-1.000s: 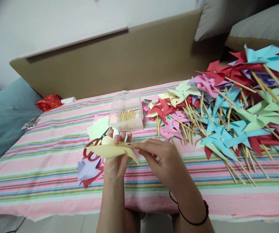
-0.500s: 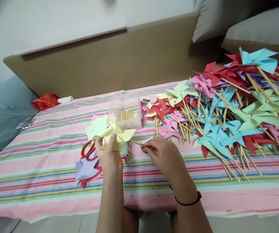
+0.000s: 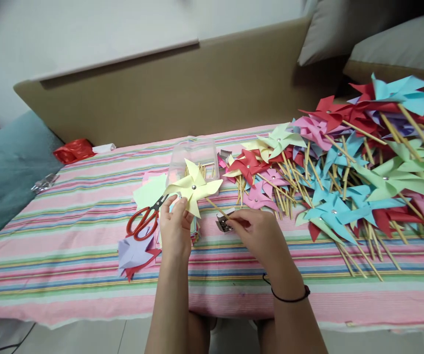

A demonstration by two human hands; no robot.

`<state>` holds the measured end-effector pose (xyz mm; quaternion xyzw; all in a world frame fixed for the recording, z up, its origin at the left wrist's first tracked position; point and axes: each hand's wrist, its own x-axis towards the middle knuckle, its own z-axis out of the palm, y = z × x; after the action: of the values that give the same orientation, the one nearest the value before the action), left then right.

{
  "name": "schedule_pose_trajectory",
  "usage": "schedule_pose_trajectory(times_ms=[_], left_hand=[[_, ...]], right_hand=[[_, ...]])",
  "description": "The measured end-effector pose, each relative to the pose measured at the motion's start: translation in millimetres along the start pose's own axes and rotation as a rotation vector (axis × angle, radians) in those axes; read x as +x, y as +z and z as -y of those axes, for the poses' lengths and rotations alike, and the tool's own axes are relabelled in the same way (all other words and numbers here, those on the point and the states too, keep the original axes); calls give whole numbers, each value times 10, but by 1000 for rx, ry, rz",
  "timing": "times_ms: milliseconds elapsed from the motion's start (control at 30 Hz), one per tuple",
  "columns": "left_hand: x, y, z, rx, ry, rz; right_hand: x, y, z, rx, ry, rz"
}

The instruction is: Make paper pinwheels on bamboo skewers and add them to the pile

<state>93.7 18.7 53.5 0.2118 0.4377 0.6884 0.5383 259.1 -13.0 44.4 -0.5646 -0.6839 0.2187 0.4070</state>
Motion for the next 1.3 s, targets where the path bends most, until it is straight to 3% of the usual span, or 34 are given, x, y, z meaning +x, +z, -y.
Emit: schedule_pose_trajectory(times_ms=[133,267,500,700,967,1167,1300], left_hand=[[-21,22,-7,-31,-118,142],[-56,57,0,31,-147,221],[-29,59,37,157,-2,114],[-14,77,94,214,26,151],[-18,72,117,269,90,89],[-82,98,216,281,-49,274],[-127,115,326,287,-51,361]], right_hand=[[-5,-30,-6,-24,5,6],[-9,-48,-1,-31,-7,41],[-3,-74,-22,-34,13,28],[9,-72,-4,-34,25,48],[-14,-71,-39,-12,26,53],[-13,21,-58,68,16,-18],[-44,107,-17,44,-13,-63]])
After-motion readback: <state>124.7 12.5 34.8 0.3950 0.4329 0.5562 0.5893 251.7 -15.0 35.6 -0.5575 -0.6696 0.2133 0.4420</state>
